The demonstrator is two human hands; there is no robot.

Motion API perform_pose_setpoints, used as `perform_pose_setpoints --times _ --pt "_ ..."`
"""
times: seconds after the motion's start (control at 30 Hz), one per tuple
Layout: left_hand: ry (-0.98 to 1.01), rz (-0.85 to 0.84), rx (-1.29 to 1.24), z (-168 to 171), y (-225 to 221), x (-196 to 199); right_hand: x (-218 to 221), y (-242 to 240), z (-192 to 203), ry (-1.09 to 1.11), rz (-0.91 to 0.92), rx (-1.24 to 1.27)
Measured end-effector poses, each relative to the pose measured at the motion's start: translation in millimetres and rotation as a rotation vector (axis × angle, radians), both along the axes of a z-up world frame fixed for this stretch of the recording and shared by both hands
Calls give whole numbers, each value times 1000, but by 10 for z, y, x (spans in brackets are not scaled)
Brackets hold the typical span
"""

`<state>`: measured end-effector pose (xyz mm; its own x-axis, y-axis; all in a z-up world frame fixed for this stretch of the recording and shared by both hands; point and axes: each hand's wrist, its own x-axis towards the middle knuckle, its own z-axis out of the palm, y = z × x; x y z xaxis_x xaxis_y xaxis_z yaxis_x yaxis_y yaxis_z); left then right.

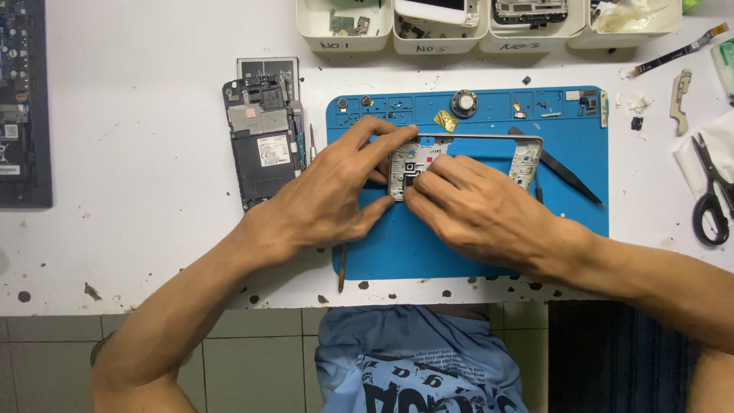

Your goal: Repairing a mobile phone by disassembling components and cleaning parts

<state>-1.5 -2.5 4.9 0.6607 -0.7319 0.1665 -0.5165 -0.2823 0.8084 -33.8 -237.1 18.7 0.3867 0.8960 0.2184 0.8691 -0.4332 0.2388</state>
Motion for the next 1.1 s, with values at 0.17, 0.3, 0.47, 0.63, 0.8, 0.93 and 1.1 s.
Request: perform_pose_setpoints --times 0.17,0.3,0.47,0.63,0.8,0.93,1.1 --pt "-14 5 23 13 -6 -8 44 60 -6 -34 24 15" --pt "-11 -3 3 8 5 6 28 44 29 -55 11 -33" --pt "-12 4 3 11 -12 -13 43 62 19 -31 15 -17" --pt "-15 4 -1 -21 10 -5 23 22 -4 4 23 61" --pt "9 11 29 -5 10 -10 112 -252 65 481 -73 171" --pt "16 2 49 5 19 6 139 -388 180 764 -233 449" --pt "9 2 57 -5 25 9 118 -447 118 1142 -405 719"
